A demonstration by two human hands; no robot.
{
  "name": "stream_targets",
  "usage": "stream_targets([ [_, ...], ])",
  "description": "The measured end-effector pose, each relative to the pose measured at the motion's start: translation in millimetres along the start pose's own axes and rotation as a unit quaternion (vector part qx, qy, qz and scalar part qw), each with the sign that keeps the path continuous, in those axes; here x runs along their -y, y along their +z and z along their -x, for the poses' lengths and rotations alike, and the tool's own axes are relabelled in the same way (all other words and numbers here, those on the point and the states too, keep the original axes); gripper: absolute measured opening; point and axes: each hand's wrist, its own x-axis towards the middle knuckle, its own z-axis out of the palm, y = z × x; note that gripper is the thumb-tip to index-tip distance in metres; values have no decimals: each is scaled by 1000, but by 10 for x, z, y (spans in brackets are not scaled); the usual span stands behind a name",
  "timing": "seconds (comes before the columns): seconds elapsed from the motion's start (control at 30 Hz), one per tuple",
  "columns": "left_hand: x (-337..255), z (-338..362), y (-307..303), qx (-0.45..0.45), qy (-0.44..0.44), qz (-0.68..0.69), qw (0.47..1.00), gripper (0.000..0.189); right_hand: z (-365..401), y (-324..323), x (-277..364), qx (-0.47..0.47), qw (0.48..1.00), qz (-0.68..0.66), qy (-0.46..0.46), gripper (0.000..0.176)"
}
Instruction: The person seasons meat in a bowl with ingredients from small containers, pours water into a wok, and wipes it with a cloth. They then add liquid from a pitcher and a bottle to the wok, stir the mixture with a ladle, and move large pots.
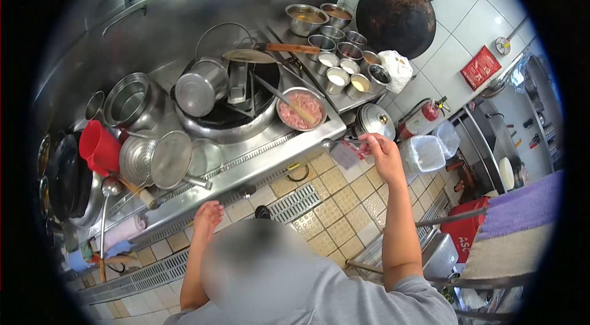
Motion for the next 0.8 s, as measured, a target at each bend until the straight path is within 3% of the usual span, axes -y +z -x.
stream_targets([
  [0.07, -256, -466, 460, 70, -16, 173, 982, 24, -195, -170, 14, 4, 1000, -1, -11, 28],
  [0.13, -571, -816, 1133, 115, -6, 55, 992, 27, -435, -431, -76, -1, 1000, 27, -6, 30],
  [0.2, -441, -1470, 1764, 105, 87, -138, 981, 32, -686, -666, -148, -83, 997, 8, -2, 28],
  [0.27, -174, -2114, 2262, 42, 245, -307, 919, 43, -972, -907, -265, -113, 993, 12, 4, 27],
  [0.33, -422, -2311, 2780, -12, 220, -381, 898, 46, -1202, -1039, -465, -145, 989, 17, 19, 26],
  [0.4, -524, -2705, 3126, -73, 198, -447, 869, 48, -1567, -1128, -698, -147, 984, 92, -38, 24],
  [0.47, -414, -3158, 3376, -90, 33, -165, 982, 47, -1937, -1176, -982, -139, 980, 137, -50, 23],
  [0.5, -387, -3244, 3399, 4, -22, 66, 998, 40, -2146, -1198, -1131, -125, 982, 132, -46, 22],
  [0.6, 384, -4209, 3143, -52, -90, 101, 989, 26, -2918, -1281, -1746, -66, 988, 121, -76, 18],
  [0.63, 377, -4183, 3147, -15, -59, 114, 992, 18, -3149, -1267, -1792, -38, 986, 139, -83, 18],
  [0.73, -283, -3421, 3556, -126, -77, 111, 983, 20, -3792, -1157, -2323, 20, 974, 160, -162, 16],
  [0.8, -423, -2977, 3814, -188, -87, 106, 972, 16, -4094, -1090, -2536, 55, 977, 136, -155, 15],
])
